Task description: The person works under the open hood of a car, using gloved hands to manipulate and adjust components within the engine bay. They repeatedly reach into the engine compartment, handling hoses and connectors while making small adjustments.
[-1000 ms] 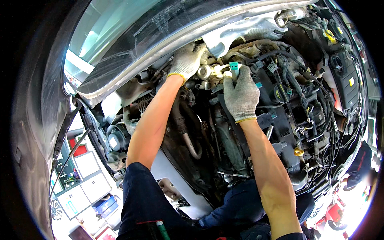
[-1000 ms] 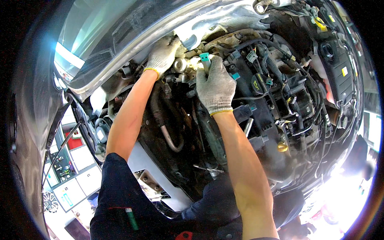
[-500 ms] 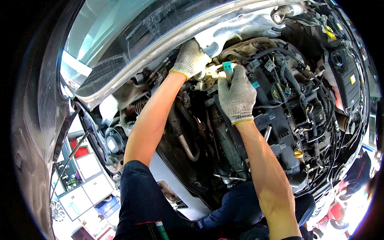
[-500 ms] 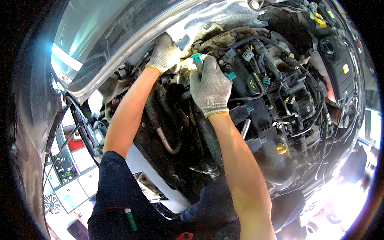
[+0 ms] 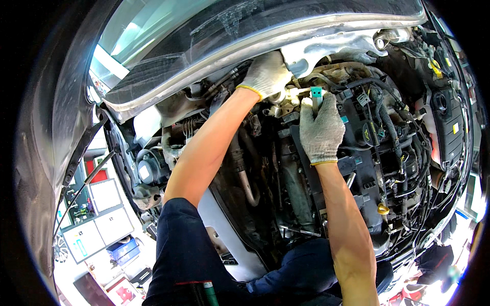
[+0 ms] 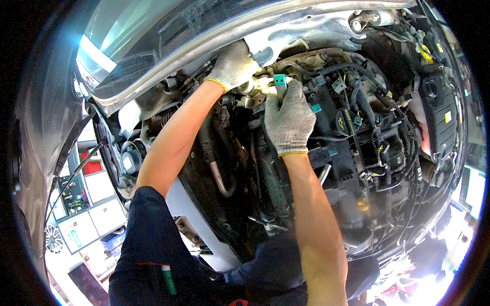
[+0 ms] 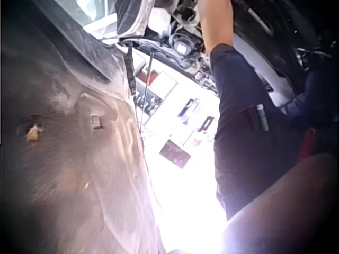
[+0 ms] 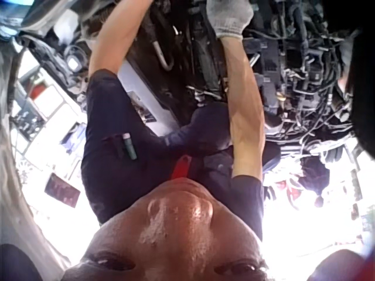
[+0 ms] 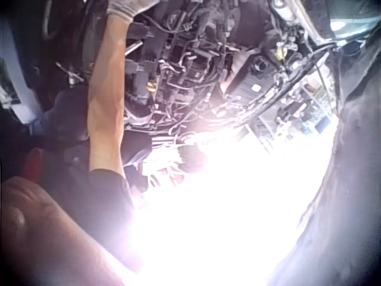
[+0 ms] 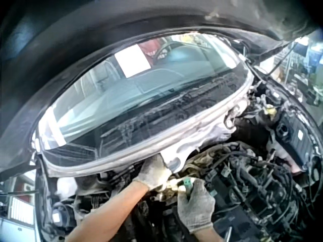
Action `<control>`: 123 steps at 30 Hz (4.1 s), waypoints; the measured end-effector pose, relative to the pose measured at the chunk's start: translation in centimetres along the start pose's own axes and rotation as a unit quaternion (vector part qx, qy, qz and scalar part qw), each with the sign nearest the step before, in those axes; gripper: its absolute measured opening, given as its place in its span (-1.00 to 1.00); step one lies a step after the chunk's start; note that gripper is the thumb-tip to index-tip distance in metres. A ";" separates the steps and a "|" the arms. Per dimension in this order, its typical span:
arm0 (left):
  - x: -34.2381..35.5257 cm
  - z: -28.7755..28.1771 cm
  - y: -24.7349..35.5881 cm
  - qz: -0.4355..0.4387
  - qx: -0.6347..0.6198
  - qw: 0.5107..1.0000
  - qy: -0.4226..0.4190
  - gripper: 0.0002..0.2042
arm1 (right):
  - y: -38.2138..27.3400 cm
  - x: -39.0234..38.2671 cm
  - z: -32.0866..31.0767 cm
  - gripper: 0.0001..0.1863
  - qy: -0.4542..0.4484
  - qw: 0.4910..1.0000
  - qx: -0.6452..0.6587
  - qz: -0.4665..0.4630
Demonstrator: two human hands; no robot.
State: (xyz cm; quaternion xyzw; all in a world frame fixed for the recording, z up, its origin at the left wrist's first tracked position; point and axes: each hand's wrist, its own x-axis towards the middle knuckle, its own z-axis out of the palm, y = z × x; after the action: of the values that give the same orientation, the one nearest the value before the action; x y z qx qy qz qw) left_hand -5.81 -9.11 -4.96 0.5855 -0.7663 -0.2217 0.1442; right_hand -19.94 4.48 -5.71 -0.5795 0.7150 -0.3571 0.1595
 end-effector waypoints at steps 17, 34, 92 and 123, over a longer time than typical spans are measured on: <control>1.2 0.9 -0.9 0.123 -0.130 0.984 0.024 -0.53 | -0.6 -0.2 0.2 -0.65 0.022 0.999 0.003 -0.025; -2.4 -0.5 -2.6 -0.073 0.034 0.994 0.068 -0.58 | -0.1 -0.2 0.3 -0.65 0.018 0.999 0.013 -0.030; -4.0 -2.6 -2.9 -0.032 0.270 0.962 -0.041 -0.79 | -0.2 -0.1 0.3 -0.68 0.024 0.999 0.007 -0.039; 2.0 1.1 -0.2 0.079 -0.057 0.995 -0.011 -0.65 | 0.0 0.2 -0.1 -0.66 0.012 1.000 0.001 -0.029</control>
State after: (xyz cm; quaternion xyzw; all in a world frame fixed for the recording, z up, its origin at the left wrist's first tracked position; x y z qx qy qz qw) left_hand -6.76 -10.90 -6.08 0.5115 -0.7978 -0.2596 0.1855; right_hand -20.06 4.37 -5.58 -0.5955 0.6996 -0.3688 0.1411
